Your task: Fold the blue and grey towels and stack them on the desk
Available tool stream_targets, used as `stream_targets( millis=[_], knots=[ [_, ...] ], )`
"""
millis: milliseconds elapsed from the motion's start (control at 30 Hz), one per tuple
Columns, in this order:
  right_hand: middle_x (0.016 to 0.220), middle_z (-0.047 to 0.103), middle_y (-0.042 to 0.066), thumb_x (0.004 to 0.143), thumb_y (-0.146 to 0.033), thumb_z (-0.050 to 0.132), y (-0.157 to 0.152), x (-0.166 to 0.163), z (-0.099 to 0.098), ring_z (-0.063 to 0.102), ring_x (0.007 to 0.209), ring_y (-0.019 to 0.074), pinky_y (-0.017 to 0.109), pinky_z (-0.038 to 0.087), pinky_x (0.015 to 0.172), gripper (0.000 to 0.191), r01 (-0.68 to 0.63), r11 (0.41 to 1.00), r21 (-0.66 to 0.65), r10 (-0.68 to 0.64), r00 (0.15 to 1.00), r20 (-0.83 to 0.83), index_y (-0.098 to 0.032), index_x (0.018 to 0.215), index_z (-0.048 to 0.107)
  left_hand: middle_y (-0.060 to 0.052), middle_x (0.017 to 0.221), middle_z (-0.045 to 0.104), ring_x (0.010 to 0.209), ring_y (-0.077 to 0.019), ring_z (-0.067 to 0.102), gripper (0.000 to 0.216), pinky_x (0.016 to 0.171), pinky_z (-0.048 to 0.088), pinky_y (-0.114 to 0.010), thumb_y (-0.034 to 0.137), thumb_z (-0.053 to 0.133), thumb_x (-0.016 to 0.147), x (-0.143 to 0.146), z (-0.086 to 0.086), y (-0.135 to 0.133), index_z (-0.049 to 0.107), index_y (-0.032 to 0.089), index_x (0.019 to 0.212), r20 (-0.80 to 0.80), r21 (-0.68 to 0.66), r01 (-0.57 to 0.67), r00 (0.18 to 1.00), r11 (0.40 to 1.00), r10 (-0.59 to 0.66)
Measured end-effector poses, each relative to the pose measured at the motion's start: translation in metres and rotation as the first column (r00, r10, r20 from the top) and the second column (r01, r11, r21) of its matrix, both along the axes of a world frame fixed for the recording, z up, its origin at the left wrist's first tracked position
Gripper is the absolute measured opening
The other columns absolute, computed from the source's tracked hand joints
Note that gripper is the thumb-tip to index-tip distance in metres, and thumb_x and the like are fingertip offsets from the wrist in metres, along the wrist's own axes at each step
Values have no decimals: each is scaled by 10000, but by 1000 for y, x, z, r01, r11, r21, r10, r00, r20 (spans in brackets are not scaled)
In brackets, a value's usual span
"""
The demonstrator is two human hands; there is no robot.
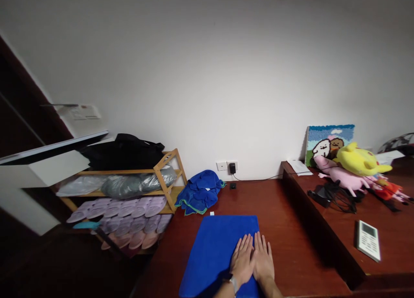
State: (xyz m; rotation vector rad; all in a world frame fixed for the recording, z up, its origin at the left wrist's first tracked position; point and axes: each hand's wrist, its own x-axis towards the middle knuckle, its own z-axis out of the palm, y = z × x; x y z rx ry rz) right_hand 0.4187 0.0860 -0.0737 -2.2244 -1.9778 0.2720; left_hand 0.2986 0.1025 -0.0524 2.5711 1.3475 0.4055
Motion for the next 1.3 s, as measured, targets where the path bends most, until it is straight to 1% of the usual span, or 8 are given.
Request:
stream_targets(
  millis=[133, 333, 467, 633, 800, 1000, 1200, 1300],
  knots=[
    [1679, 191, 14, 1000, -411, 180, 2, -2, 3, 144, 1567, 246, 485, 121, 1275, 652, 43, 999, 10, -43, 999, -26, -178, 1599, 290, 17, 1671, 223, 1556, -224, 199, 564, 1287, 226, -496, 463, 170, 1066, -39, -9, 17, 111, 290, 1600, -54, 0, -97, 994, 995, 97],
    [1688, 154, 6, 1013, -426, 112, 3, -5, 16, 120, 1571, 226, 459, 96, 1280, 670, 78, 996, -30, -79, 997, -24, -144, 1616, 187, -44, 1670, 224, 1553, -249, 212, 612, 1274, 226, -511, 470, 182, 1057, -152, -7, 47, 236, 197, 1601, -188, 51, -393, 899, 918, 395],
    [1689, 161, 12, 1015, -431, 130, 2, -5, 13, 130, 1570, 224, 460, 97, 1279, 667, 90, 995, -32, -90, 996, -26, -146, 1616, 187, -48, 1666, 246, 1544, -218, 245, 587, 1262, 266, -454, 380, 194, 1052, -199, -12, 50, 262, 180, 1601, -210, 80, -429, 875, 900, 436],
    [1690, 167, 14, 1012, -428, 149, 6, -3, 18, 133, 1570, 227, 460, 111, 1274, 665, 79, 994, -79, -81, 997, -15, -160, 1619, 187, -47, 1676, 223, 1551, -209, 224, 608, 1274, 239, -423, 383, 157, 1053, -203, -15, 44, 249, 135, 1601, -211, 79, -442, 869, 894, 448],
    [1697, 154, 1, 1017, -431, 143, 28, -3, 28, 106, 1574, 213, 454, 97, 1275, 655, 58, 998, -8, -58, 998, -30, -189, 1625, 175, -33, 1670, 250, 1547, -215, 240, 589, 1268, 260, -434, 391, 176, 1056, -202, -20, 44, 257, 187, 1603, -170, 111, -438, 876, 892, 451],
    [1694, 159, 22, 1013, -435, 132, 48, -3, 18, 118, 1572, 214, 446, 88, 1278, 676, 73, 996, -49, -74, 997, -19, -138, 1619, 173, -14, 1667, 257, 1540, -224, 263, 572, 1261, 282, -454, 402, 190, 1062, -206, -26, 43, 208, 230, 1607, -141, 143, -434, 881, 890, 452],
    [1695, 119, -2, 1013, -434, 98, 45, -1, 19, 92, 1575, 218, 440, 71, 1279, 677, 62, 997, -55, -63, 998, -13, -136, 1619, 147, -31, 1660, 285, 1536, -234, 279, 604, 1271, 262, -465, 454, 224, 1058, -206, -17, 42, 205, 207, 1609, -186, 142, -419, 878, 897, 440],
    [1694, 127, 3, 1011, -429, 116, 46, -2, 21, 93, 1575, 221, 444, 66, 1279, 675, 64, 996, -57, -65, 998, -22, -136, 1617, 157, -33, 1667, 270, 1542, -239, 264, 604, 1277, 242, -487, 435, 241, 1062, -179, -6, 40, 129, 228, 1619, -140, 212, -352, 912, 912, 385]
  ],
)
